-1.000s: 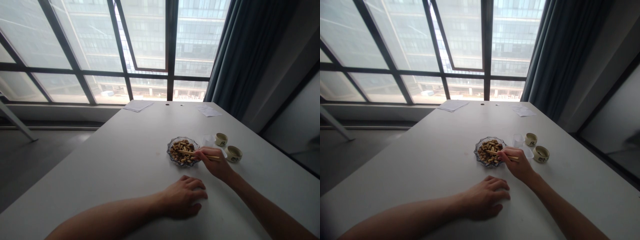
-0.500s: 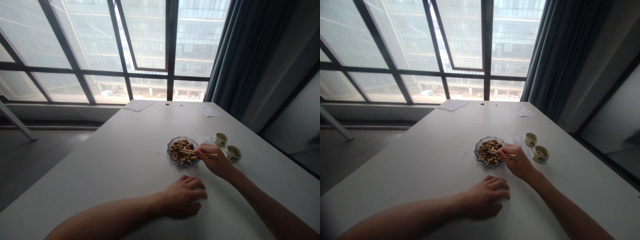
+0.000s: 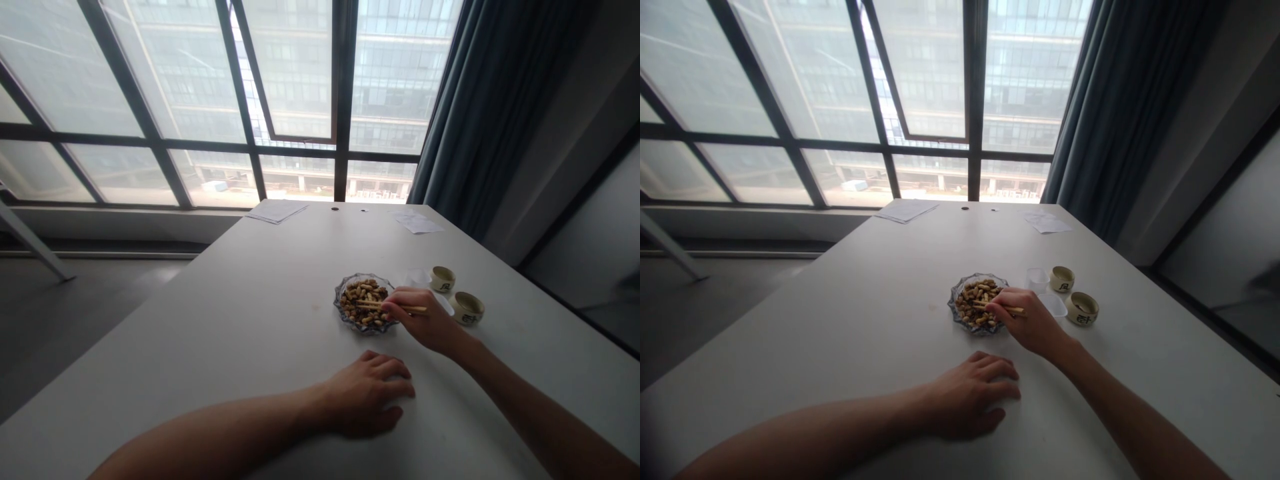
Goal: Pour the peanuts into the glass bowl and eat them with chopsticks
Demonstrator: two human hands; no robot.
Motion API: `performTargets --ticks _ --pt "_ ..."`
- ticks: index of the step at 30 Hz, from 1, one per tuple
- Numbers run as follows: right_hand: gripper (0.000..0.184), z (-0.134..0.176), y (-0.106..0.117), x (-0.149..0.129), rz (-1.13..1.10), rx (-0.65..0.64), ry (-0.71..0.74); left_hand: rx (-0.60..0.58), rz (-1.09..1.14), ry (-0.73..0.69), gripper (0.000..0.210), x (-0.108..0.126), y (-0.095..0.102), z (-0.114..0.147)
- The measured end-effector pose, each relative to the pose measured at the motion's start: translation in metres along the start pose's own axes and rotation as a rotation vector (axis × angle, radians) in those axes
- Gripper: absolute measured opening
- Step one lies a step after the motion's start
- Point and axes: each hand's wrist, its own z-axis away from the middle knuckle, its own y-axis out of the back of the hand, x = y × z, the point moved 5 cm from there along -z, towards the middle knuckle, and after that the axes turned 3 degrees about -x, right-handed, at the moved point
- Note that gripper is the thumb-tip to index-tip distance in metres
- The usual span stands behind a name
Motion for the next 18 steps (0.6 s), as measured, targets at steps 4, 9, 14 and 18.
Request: performTargets --ticks 4,9,14,18 --pt "0.035 -0.002 -0.001 0.002 -0.026 -0.005 -0.012 -0.007 0.014 0.004 0.035 0.0 0.001 0.0" --pt "0.038 0.0 -0.002 0.002 -0.021 0.017 -0.016 -0.012 0.029 0.003 0.036 0.001 0.002 0.0" --pt "0.037 0.007 -0.003 0.003 -0.019 0.033 -0.017 -0.014 0.036 0.009 0.036 0.001 0.003 0.0" --pt "0.038 0.012 -0.003 0.006 -0.039 0.04 -0.03 -0.014 0.028 0.007 0.036 0.001 0.002 0.0"
